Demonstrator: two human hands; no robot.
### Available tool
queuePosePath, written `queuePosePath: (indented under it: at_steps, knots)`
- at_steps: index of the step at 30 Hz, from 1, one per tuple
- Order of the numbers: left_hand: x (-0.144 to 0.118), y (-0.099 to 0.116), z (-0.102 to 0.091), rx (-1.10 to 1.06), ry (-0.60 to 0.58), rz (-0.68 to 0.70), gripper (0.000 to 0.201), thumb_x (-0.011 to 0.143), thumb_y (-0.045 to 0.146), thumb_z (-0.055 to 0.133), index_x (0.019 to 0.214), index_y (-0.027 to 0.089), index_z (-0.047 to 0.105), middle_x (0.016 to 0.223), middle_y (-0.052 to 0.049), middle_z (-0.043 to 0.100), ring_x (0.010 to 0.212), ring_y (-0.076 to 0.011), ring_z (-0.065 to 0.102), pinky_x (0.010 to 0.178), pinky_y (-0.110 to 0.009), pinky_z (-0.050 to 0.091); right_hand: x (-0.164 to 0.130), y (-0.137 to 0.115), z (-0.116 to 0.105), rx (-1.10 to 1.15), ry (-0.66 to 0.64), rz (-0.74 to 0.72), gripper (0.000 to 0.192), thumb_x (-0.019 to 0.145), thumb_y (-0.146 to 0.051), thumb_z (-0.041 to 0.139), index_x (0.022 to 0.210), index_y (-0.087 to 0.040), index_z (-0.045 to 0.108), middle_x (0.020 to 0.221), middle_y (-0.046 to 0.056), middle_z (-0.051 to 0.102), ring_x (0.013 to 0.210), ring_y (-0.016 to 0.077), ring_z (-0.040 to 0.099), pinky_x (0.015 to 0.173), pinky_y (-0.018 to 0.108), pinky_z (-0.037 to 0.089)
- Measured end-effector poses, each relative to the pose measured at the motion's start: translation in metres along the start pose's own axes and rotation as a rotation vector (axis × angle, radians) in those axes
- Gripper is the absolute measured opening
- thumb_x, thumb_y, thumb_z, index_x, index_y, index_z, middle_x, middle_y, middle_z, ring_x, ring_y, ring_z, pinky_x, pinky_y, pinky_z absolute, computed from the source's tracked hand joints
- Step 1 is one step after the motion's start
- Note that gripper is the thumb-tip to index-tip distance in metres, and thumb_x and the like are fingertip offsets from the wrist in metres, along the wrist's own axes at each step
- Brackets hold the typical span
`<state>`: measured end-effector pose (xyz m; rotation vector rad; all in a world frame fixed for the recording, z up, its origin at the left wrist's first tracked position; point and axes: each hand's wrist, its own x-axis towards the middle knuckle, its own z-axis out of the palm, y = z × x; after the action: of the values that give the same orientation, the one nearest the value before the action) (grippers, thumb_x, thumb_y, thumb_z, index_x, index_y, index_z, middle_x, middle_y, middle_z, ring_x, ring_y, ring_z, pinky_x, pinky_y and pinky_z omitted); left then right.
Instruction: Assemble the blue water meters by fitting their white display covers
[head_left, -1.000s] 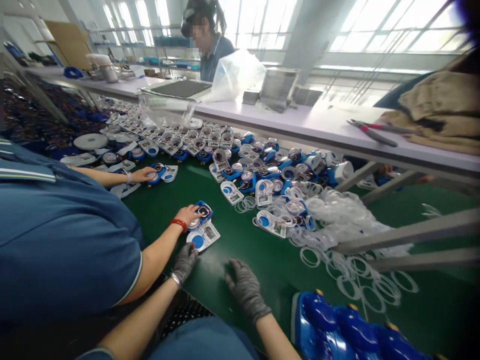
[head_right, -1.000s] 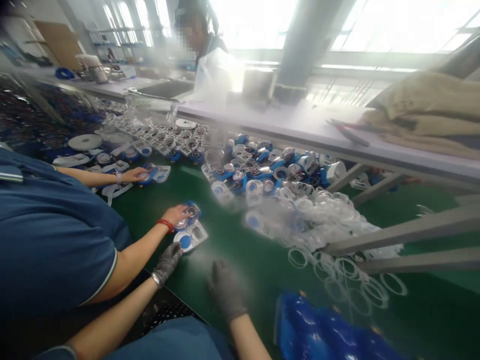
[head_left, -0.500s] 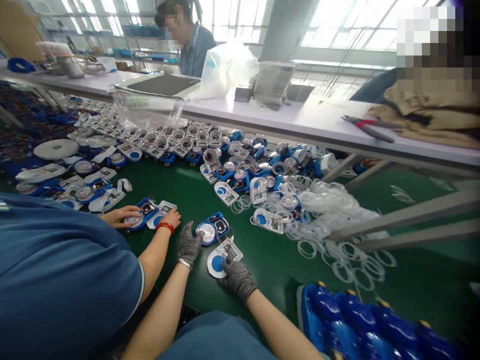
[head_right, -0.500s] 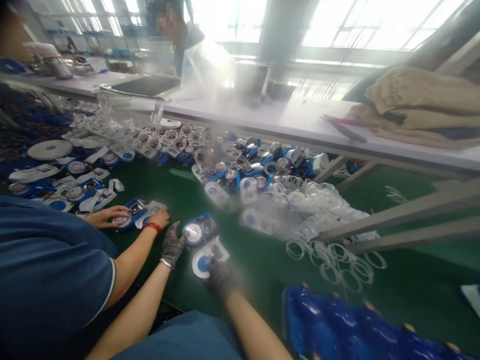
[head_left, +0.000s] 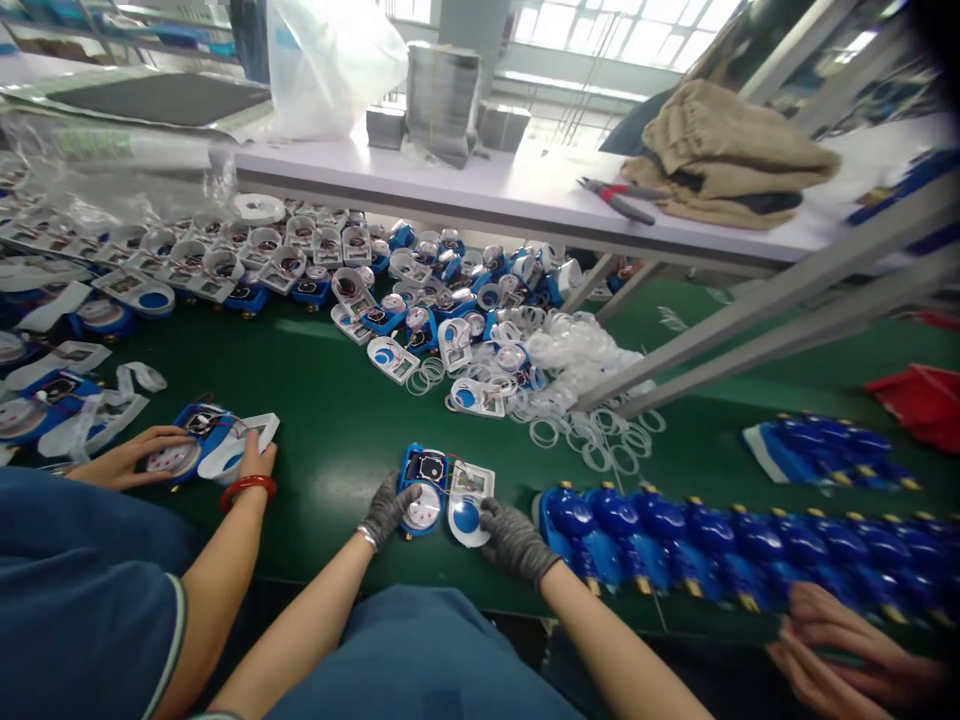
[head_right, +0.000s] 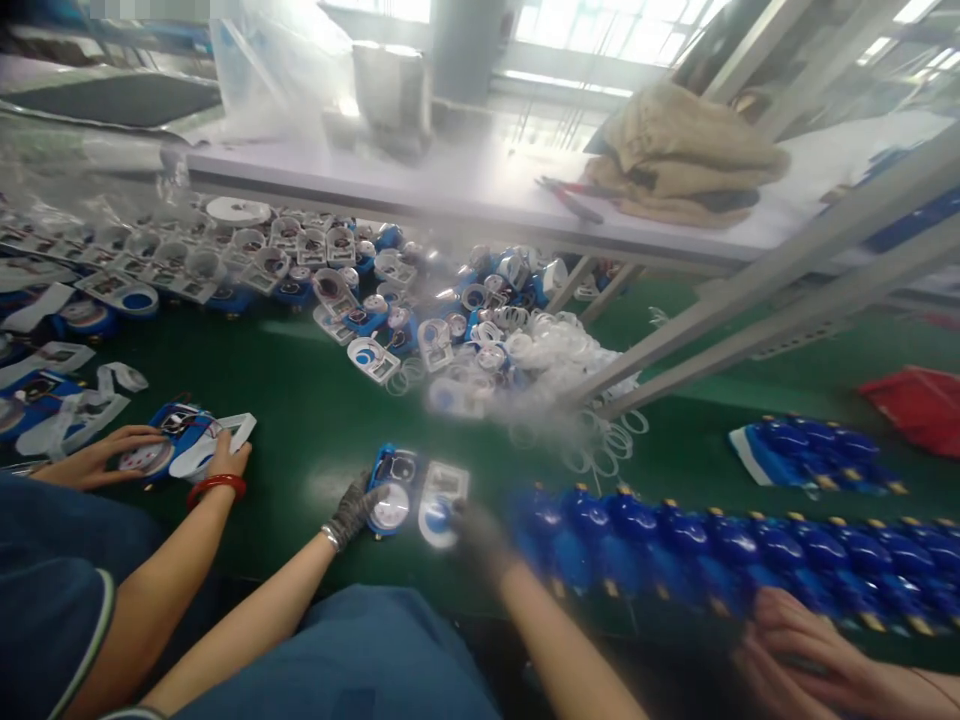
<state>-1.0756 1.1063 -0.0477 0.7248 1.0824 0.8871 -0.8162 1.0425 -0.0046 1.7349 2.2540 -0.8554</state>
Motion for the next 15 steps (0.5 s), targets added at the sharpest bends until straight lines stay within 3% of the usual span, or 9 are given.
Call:
queuePosePath:
  at_steps: [4, 7, 9, 13, 15]
  knots:
    - [-0.019, -0.018, 0.005, 0.123, -0.044, 0.034, 0.05, 0.072, 0.044, 0.067, 0.11, 0.013, 0.056, 0.105, -0.01, 0.065, 0.095, -0.0258, 0.061, 0.085, -0.035, 0.046, -0.003, -0.012, -0.001, 0.016, 0.048, 0.045, 0.039, 0.072, -0.035, 0.061, 0.109, -0.022, 0.065, 0.114, 0.01, 0.064, 0.103, 0.0259, 0.06, 0.09, 0.033, 0.043]
    - [-0.022, -0.012, 0.005, 0.2, -0.083, 0.039, 0.055, 0.074, 0.045, 0.063, 0.117, 0.012, 0.053, 0.111, -0.012, 0.064, 0.101, -0.0272, 0.06, 0.089, -0.038, 0.047, 0.01, -0.024, 0.001, 0.038, 0.187, 0.106, 0.044, 0.08, -0.034, 0.054, 0.123, -0.022, 0.057, 0.12, 0.01, 0.063, 0.103, 0.0232, 0.061, 0.089, 0.03, 0.044]
    - [-0.022, -0.005, 0.004, 0.382, -0.021, 0.086, 0.061, 0.074, 0.044, 0.063, 0.125, 0.014, 0.049, 0.119, -0.012, 0.061, 0.107, -0.028, 0.058, 0.094, -0.041, 0.045, 0.021, -0.029, 0.002, 0.06, 0.26, 0.17, 0.047, 0.082, -0.031, 0.053, 0.128, -0.022, 0.052, 0.119, 0.008, 0.063, 0.102, 0.0214, 0.061, 0.089, 0.028, 0.044]
    - [-0.024, 0.002, 0.014, 0.915, 0.228, 0.397, 0.07, 0.072, 0.035, 0.065, 0.135, 0.017, 0.041, 0.134, -0.012, 0.05, 0.124, -0.0286, 0.046, 0.108, -0.043, 0.033, 0.035, -0.024, 0.002, 0.127, 0.358, 0.276, 0.038, 0.082, -0.027, 0.053, 0.119, -0.023, 0.059, 0.111, 0.007, 0.066, 0.097, 0.0187, 0.062, 0.086, 0.025, 0.044]
    - [-0.026, 0.0, 0.025, 1.096, 0.227, 0.552, 0.065, 0.072, 0.034, 0.064, 0.132, 0.017, 0.045, 0.137, -0.012, 0.047, 0.129, -0.0287, 0.04, 0.112, -0.044, 0.027, 0.039, -0.018, 0.003, 0.146, 0.378, 0.259, 0.033, 0.082, -0.027, 0.054, 0.114, -0.024, 0.062, 0.111, 0.007, 0.066, 0.097, 0.0188, 0.062, 0.085, 0.025, 0.044]
